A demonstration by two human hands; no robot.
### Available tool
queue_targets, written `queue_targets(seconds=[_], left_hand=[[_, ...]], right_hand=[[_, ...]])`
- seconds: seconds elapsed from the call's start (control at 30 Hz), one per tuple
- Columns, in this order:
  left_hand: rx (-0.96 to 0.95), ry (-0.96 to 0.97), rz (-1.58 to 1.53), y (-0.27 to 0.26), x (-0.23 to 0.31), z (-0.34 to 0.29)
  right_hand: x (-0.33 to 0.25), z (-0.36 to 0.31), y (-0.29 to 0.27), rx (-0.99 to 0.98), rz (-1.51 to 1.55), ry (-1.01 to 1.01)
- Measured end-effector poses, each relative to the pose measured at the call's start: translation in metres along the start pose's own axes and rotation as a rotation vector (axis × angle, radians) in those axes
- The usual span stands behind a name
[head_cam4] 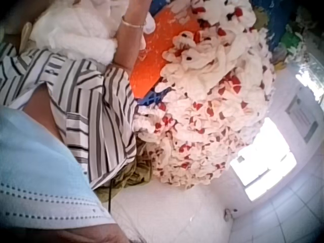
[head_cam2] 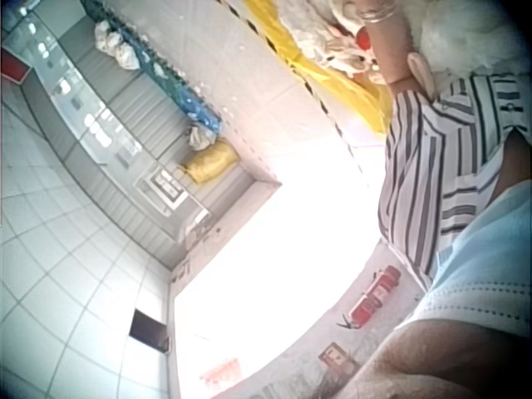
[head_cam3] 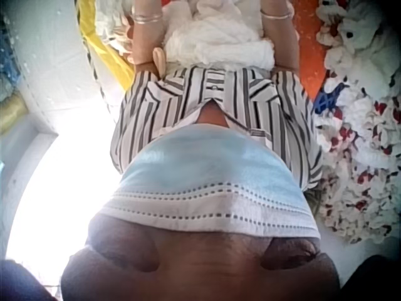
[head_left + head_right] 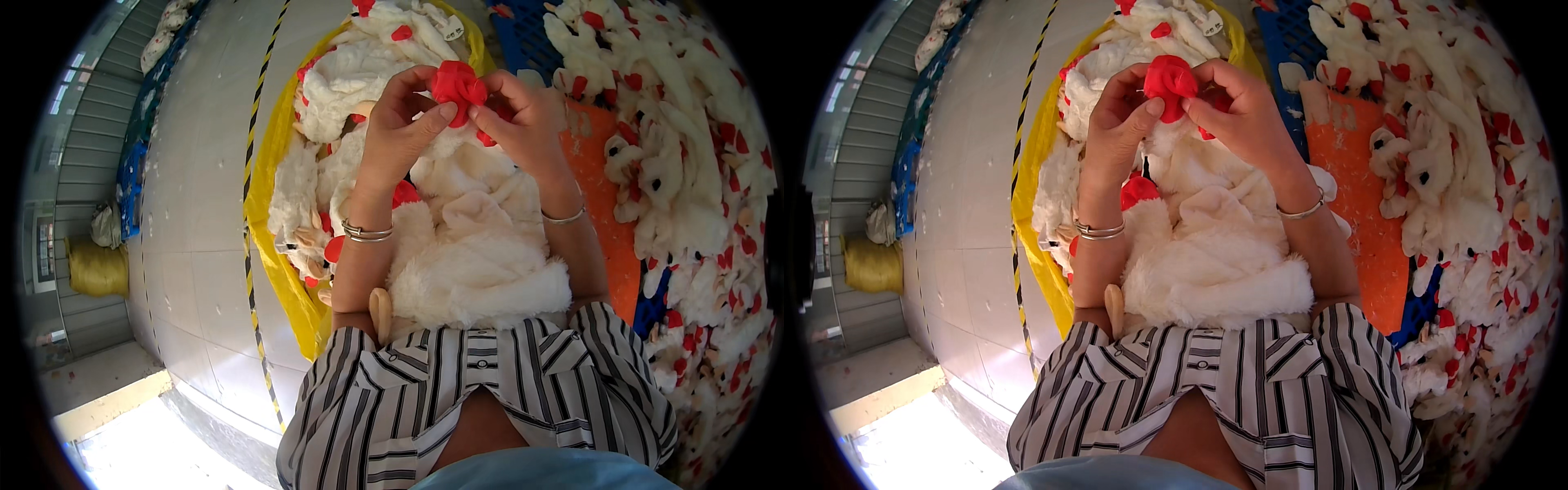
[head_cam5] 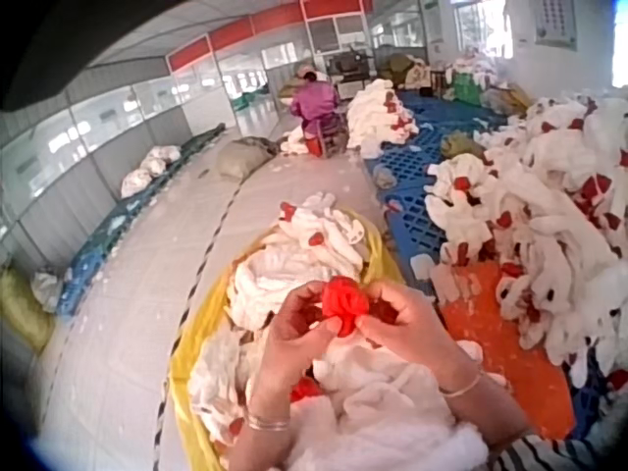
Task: The person assembles white stuffed animal toys by hand, inserting red fabric pieces into the head openings and adjusting the ears and facial features. The person handles the toys one at a time, manipulating the fabric and stuffing to shape the head and secure the red components.
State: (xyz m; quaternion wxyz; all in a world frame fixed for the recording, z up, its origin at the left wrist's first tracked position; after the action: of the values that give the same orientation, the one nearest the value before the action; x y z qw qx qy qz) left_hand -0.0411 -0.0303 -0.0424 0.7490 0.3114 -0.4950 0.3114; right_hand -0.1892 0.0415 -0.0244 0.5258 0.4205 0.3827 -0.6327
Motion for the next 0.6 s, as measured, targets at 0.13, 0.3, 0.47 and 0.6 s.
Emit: queue_targets(seconds=[0.13, 0.3, 0.47, 0.6], left_hand=[[0.03, -0.02, -0.019, -0.002, -0.011, 0.006], [-0.069, -0.049, -0.006, -0.006, -0.013, -0.001], [0.7, 0.147, -0.295, -0.131, 0.05, -0.012], [0.79, 0.215, -0.313, -0.147, 0.058, -0.019]], right_hand=[[0.019, -0.002, -0.005, -0.023, 0.155, 0.055], [0.041, 0.005, -0.017, 0.082, 0.284, 0.082], [0.082, 0.009, -0.143, 0.701, 0.469, 0.046], [0.055, 0.004, -0.184, 0.719, 0.45, 0.039]])
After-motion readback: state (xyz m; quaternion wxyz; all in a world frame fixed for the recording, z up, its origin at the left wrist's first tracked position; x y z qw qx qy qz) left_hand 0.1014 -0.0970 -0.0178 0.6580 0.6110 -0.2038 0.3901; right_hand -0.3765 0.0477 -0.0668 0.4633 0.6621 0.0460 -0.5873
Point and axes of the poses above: each hand's wrist, its own z-axis towards the middle knuckle, its own y-axis out of the palm, x = y × z, the point moved 6 cm from there along z, towards the middle knuckle, and after that the axes turned 6 degrees about z, right-handed, at the moved point
